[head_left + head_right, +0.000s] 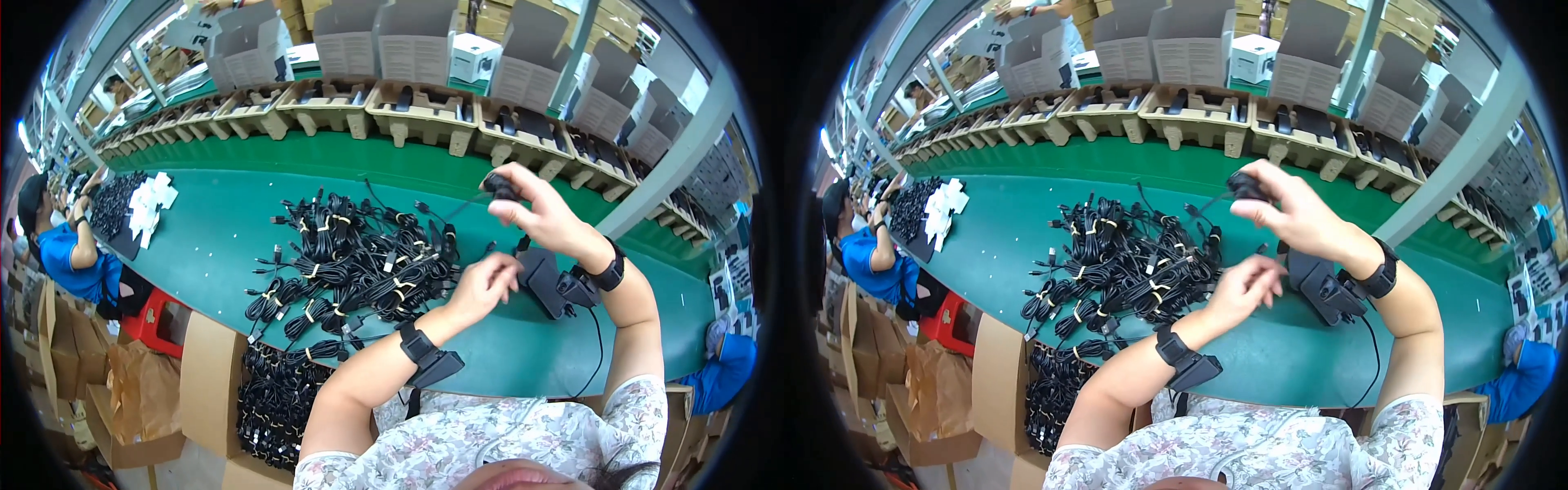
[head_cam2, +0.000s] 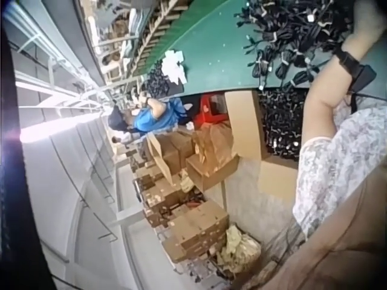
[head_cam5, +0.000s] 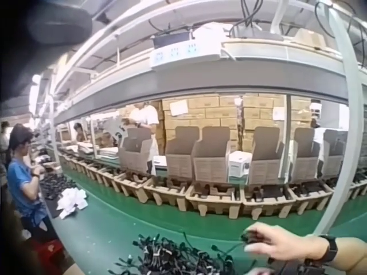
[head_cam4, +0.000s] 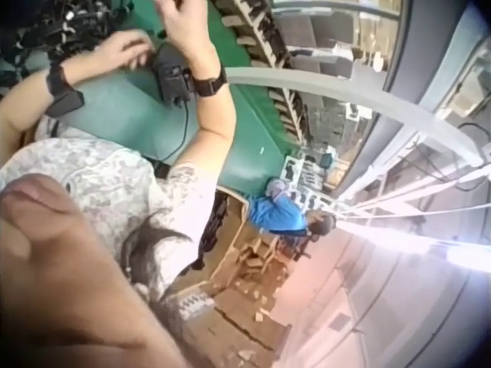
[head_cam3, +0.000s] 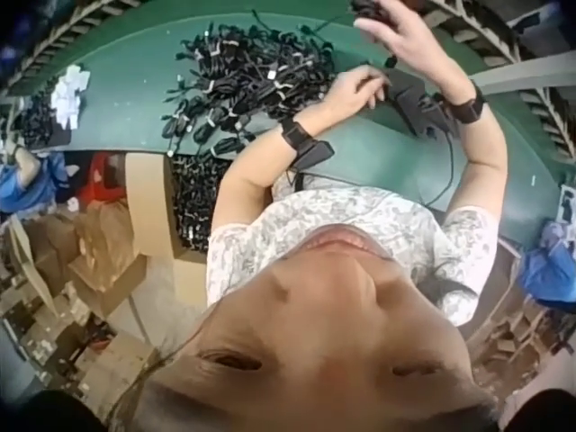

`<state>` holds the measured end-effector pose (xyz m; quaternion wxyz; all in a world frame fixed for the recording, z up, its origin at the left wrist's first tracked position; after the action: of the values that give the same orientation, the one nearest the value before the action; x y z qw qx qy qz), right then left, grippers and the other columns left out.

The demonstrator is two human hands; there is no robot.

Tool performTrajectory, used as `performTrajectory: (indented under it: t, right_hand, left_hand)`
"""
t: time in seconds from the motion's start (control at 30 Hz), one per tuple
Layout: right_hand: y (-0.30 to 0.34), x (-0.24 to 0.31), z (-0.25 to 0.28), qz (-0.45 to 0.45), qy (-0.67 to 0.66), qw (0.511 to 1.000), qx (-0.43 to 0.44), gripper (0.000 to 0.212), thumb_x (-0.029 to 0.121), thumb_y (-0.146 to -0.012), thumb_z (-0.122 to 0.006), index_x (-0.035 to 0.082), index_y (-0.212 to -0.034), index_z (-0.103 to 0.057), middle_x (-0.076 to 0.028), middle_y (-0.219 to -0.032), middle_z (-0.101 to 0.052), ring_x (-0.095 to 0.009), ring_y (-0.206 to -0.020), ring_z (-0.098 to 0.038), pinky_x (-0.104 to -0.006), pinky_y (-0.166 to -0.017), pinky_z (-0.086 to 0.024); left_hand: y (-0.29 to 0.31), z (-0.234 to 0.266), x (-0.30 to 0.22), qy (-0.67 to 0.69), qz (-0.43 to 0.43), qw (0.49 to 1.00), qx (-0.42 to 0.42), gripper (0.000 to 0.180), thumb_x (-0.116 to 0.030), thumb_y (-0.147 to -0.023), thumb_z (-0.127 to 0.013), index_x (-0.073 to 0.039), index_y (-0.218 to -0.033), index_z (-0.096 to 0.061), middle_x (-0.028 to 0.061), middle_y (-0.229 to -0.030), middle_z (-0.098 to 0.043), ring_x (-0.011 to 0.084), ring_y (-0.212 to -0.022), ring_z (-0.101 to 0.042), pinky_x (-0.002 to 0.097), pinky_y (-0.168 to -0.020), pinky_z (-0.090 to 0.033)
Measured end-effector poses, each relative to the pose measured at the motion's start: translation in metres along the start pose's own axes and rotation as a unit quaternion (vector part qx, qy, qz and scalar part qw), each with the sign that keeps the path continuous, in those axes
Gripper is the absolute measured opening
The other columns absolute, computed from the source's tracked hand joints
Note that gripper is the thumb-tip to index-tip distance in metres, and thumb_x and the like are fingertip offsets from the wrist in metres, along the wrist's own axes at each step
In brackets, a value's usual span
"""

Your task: The person picks up a cable from a box, connects it to a square electronic device, and places the assembled unit into a cardboard tray, repeating the process.

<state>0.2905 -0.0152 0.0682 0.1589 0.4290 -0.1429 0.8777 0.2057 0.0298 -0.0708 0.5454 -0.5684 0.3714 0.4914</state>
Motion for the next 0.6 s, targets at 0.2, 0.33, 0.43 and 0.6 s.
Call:
performTrajectory:
  t: [0.2, 0.33, 0.43, 0.6]
  right_hand:
    - [0.037, -0.025, 0.024, 0.208, 0.384, 0.888, -0.142, 0.026, 0.018, -0.074, -0.071, 0.003, -0.092, -0.059, -0.008, -0.083, -0.054, -0.017, -0.077, -0.053, -0.0289, -0.062, -0.041]
    - [0.058, -0.021, 0.013, 0.216, 0.354, 0.905, -0.098, 0.029, 0.023, -0.075, -0.072, 0.003, -0.094, -0.06, -0.007, -0.085, -0.052, -0.018, -0.079, -0.052, -0.0286, -0.065, -0.043]
    - [0.057, -0.034, -0.001, 0.066, 0.062, 0.995, -0.029, 0.034, 0.025, -0.074, -0.072, 0.004, -0.099, -0.06, -0.006, -0.088, -0.051, -0.02, -0.081, -0.052, -0.0327, -0.075, -0.042]
    - [0.056, -0.04, -0.012, 0.08, 0.102, 0.987, -0.097, 0.042, 0.03, -0.075, -0.07, 0.007, -0.108, -0.058, -0.005, -0.091, -0.052, -0.023, -0.083, -0.053, -0.0395, -0.091, -0.038]
  left_hand:
    - [0.004, 0.029, -0.068, -0.332, -0.386, 0.787, -0.347, 0.036, -0.004, -0.085, -0.057, -0.005, -0.119, -0.045, 0.0119, -0.092, -0.06, 0.0174, -0.077, -0.06, 0.0287, -0.069, -0.048]
    - [-0.006, 0.026, -0.052, -0.359, -0.265, 0.862, -0.24, 0.041, -0.014, -0.088, -0.057, -0.007, -0.125, -0.042, 0.0137, -0.096, -0.06, 0.029, -0.091, -0.061, 0.0363, -0.081, -0.048]
    - [-0.003, 0.021, -0.018, -0.174, -0.112, 0.974, -0.093, 0.032, -0.02, -0.093, -0.047, -0.003, -0.121, -0.043, 0.0134, -0.094, -0.06, 0.0243, -0.086, -0.061, 0.0335, -0.077, -0.048]
    - [0.002, -0.013, -0.007, 0.37, 0.153, 0.915, 0.053, 0.036, -0.034, -0.098, -0.032, -0.002, -0.104, -0.049, 0.0098, -0.083, -0.059, 0.0195, -0.07, -0.06, 0.029, -0.063, -0.048]
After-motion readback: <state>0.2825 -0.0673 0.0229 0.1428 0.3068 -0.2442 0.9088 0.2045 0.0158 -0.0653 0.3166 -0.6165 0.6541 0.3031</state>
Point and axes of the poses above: each hand's wrist, its own y-axis away from the middle knuckle, its own z-axis out of the back of the hand, x = y × z, the point moved 4 cm from there along -y, towards the middle knuckle
